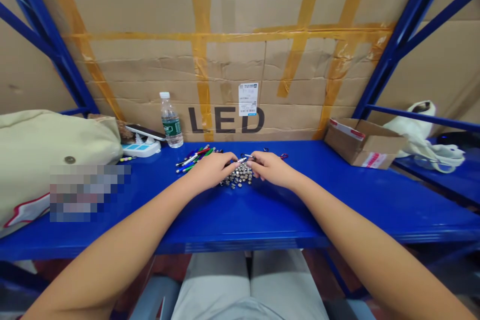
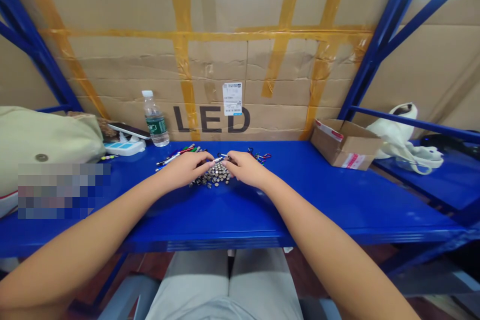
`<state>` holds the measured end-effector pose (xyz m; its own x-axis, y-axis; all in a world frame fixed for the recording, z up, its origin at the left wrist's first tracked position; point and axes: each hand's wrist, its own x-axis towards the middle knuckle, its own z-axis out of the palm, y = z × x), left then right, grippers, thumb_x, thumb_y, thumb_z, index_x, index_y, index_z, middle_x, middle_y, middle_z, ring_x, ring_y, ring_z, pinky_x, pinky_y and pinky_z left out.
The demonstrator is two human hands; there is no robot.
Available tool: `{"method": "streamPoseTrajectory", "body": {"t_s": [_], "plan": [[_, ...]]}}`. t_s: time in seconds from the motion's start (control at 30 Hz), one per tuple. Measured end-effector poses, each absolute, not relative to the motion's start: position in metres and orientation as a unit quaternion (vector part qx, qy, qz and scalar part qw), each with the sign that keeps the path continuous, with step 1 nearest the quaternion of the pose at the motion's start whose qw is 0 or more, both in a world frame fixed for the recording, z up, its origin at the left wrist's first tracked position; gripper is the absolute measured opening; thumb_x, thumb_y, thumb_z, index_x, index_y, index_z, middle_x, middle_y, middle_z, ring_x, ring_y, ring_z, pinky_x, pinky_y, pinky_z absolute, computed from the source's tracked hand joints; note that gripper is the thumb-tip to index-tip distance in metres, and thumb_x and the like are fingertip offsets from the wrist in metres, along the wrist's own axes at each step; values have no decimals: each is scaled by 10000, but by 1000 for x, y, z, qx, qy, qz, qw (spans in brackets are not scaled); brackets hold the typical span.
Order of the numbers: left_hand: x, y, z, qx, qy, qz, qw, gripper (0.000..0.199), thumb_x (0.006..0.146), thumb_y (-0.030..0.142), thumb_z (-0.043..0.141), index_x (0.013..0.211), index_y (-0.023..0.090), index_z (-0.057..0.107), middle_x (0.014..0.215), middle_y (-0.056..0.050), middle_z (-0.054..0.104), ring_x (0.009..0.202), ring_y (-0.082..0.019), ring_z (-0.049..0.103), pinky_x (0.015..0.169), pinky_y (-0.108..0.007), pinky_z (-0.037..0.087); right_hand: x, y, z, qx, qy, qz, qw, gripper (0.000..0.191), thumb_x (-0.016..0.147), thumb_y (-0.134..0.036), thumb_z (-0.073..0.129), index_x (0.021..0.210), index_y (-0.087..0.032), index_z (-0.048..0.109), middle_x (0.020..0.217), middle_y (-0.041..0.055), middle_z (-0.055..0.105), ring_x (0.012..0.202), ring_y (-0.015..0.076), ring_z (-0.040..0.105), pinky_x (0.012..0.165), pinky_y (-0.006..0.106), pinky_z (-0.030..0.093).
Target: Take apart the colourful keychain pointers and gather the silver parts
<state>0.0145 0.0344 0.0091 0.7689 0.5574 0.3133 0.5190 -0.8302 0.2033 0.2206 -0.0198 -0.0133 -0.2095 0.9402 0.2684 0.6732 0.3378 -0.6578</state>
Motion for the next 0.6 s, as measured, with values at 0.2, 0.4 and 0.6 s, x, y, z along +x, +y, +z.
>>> {"method": "streamPoseTrajectory", "body": {"t_s": [0.2, 0.4, 0.6], "plan": [[19, 31, 7, 937, 294, 186, 15, 308, 924, 404, 390, 973, 205, 619, 931, -52, 680, 861, -220, 610, 762, -314, 443, 221, -17, -14, -474, -694, 367, 399, 239, 889, -382, 444, 745, -193, 466, 567, -38, 537, 456, 86, 494, 469, 217, 388], [19, 31, 6, 946, 254, 168, 112, 256, 907, 384, 427, 946, 196, 596, 951, -50, 666, 861, -208, 599, 766, -312, 435, 220, -18, -9, -430, -656, 467, 408, 233, 877, -370, 452, 732, -188, 476, 479, -53, 489, 410, 85, 444, 434, 212, 356], [17, 33, 8, 928, 244, 151, 237, 289, 924, 385, 373, 987, 194, 580, 904, -27, 669, 804, -169, 616, 750, -295, 472, 228, -16, -9, -516, -702, 338, 357, 260, 914, -312, 378, 693, -196, 448, 482, -53, 481, 436, 90, 441, 478, 221, 376]]}}
